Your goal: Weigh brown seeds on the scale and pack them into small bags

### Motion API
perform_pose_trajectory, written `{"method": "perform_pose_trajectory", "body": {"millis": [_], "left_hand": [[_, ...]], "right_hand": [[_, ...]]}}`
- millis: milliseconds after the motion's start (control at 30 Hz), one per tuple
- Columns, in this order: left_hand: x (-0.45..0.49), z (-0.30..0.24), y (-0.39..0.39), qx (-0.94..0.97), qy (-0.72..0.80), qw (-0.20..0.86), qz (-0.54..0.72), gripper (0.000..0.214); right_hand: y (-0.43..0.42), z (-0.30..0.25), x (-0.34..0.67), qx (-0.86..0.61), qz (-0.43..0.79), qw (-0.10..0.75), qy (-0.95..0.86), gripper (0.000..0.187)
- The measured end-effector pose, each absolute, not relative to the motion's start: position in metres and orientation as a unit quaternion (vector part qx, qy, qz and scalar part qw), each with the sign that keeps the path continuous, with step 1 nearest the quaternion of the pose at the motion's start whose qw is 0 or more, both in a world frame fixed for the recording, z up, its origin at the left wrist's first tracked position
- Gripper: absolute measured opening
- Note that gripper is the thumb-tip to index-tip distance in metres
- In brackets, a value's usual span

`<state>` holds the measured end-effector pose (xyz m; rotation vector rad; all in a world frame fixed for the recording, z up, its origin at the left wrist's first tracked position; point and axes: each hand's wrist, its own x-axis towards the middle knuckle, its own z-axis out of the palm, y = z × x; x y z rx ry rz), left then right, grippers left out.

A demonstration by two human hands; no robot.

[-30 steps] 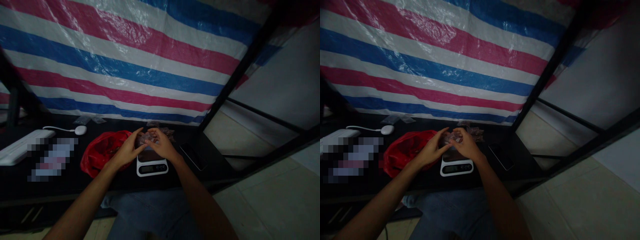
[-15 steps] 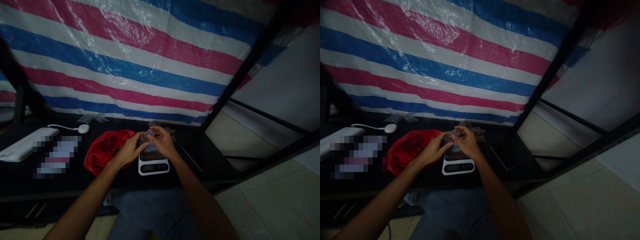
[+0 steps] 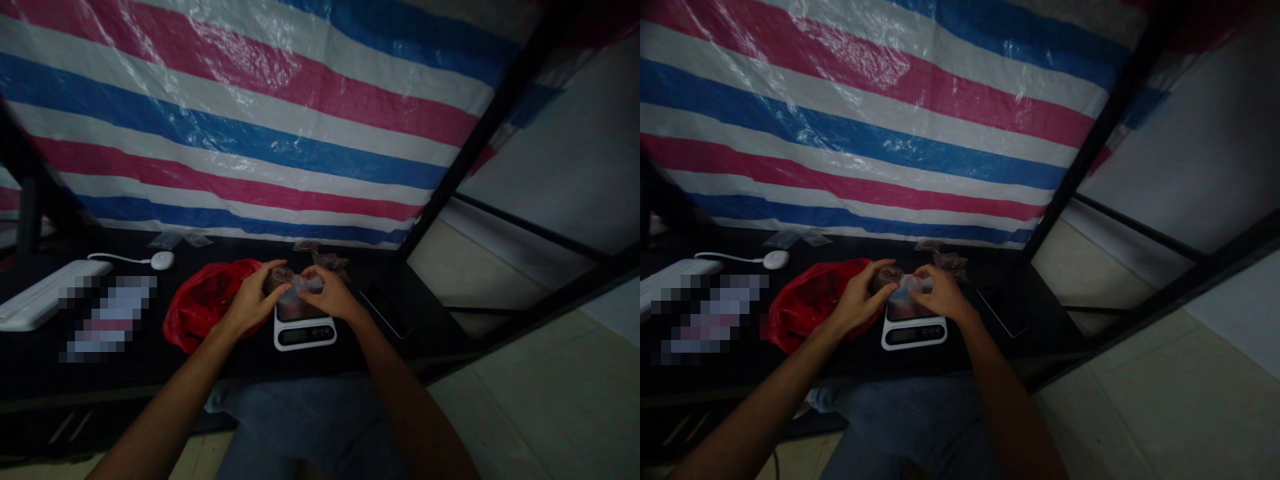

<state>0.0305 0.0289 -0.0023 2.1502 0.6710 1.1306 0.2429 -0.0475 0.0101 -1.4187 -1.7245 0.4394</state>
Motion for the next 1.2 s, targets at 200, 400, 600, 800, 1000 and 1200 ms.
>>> {"method": "perform_pose_trajectory", "body": {"millis": [200,400,600,800,1000,1200], "left_hand": [[0.031,-0.008,0.029,0.817,0.256,0.248,0.454,0.062],[0.037,-0.010,0.028,0.823,0.237,0.222,0.466,0.065],[0.037,-0.006,0.026,0.799,0.236,0.259,0.489,0.080],[0.036,0.006,0.022,0.690,0.239,0.464,0.502,0.051],[0.033,0.011,0.025,0.640,0.245,0.520,0.510,0.045],[0.030,0.017,0.024,0.655,0.235,0.503,0.513,0.042]], "right_hand": [[-0.056,0.020,0.237,-0.577,0.090,0.377,-0.719,0.052],[-0.056,0.031,0.227,-0.498,0.077,0.465,-0.728,0.013],[-0.053,0.032,0.215,-0.496,0.081,0.499,-0.706,0.008],[-0.051,0.032,0.217,-0.520,0.034,0.509,-0.685,0.012],[-0.051,0.032,0.217,-0.525,0.013,0.486,-0.699,0.015],[-0.054,0.036,0.213,-0.510,0.029,0.485,-0.710,0.011]]}}
